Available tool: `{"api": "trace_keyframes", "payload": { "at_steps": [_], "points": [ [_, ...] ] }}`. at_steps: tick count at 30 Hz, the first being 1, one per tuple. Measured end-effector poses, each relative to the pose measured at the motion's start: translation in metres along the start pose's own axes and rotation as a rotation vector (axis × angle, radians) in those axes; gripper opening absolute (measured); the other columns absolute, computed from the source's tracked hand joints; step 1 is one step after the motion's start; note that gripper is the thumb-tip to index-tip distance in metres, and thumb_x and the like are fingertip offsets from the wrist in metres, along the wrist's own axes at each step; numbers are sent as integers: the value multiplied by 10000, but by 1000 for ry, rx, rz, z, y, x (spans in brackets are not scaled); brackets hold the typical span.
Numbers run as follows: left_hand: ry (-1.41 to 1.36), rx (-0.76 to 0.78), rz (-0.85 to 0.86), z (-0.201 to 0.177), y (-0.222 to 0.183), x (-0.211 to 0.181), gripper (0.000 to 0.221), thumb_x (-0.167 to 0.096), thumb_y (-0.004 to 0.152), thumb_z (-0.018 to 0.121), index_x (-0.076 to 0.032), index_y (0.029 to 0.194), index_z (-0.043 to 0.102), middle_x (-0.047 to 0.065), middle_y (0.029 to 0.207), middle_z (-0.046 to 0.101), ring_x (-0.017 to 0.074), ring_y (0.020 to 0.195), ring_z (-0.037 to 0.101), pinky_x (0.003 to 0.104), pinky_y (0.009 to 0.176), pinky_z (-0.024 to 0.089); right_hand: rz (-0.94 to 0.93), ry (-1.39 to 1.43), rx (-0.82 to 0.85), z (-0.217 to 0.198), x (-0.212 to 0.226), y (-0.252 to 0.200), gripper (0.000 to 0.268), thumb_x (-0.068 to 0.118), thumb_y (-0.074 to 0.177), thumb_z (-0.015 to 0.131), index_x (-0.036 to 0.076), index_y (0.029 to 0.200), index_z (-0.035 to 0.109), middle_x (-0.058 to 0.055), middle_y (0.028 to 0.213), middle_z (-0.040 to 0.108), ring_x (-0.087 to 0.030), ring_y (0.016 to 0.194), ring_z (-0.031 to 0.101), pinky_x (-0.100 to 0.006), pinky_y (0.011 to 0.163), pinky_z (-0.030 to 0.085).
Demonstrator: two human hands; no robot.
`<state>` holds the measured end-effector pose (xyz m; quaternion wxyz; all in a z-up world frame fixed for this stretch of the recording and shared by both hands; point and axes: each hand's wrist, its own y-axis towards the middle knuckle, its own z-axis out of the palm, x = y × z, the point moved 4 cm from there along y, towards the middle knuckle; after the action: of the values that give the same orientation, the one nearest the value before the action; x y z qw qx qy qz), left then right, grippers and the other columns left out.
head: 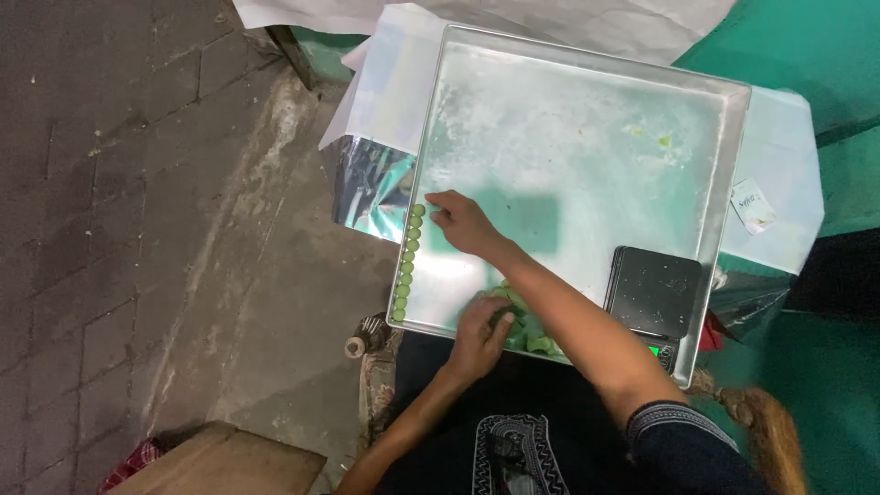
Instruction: Weighing small portions of green dough on a digital scale and rolling them into balls by hand.
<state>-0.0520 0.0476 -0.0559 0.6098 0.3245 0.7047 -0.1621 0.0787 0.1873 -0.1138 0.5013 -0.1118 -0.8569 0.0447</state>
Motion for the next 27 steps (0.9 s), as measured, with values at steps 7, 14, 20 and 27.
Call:
{"api": "trace_keyframes", "payload": {
  "at_steps": [7,14,20,27],
  "points": [
    [-88,-31,-58,-4,5,-6,130,-123,1000,639,-59,1100,693,140,928,675,338,862,661,441,800,507,102,216,-259,-68,-16,-141,331,171,1006,663,85,1325,684,-152,1255,704,-323,1150,684,-452,961,576],
    [-18,-45,-126,13,9,-10,118,-151,970,705,-91,1070,727,107,858,667,245,798,650,377,740,530,250,-40,-290,-71,-51,-272,236,182,898,768,161,1132,792,-159,921,744,-342,842,726,-423,678,570],
    [20,6,-198,26,-7,-16,229,-203,980,707,-29,1127,732,207,952,701,319,855,662,433,755,558,399,-403,100,-65,-12,-271,419,300,902,714,131,1286,709,-175,1199,695,-422,1120,673,-530,922,539],
    [43,45,-276,20,-20,-19,306,-241,991,680,-15,1195,714,218,1040,724,295,885,660,431,772,565,317,-577,168,-62,-10,-262,246,200,893,672,93,1097,759,-112,1058,683,-355,926,710,-462,806,554]
  ]
}}
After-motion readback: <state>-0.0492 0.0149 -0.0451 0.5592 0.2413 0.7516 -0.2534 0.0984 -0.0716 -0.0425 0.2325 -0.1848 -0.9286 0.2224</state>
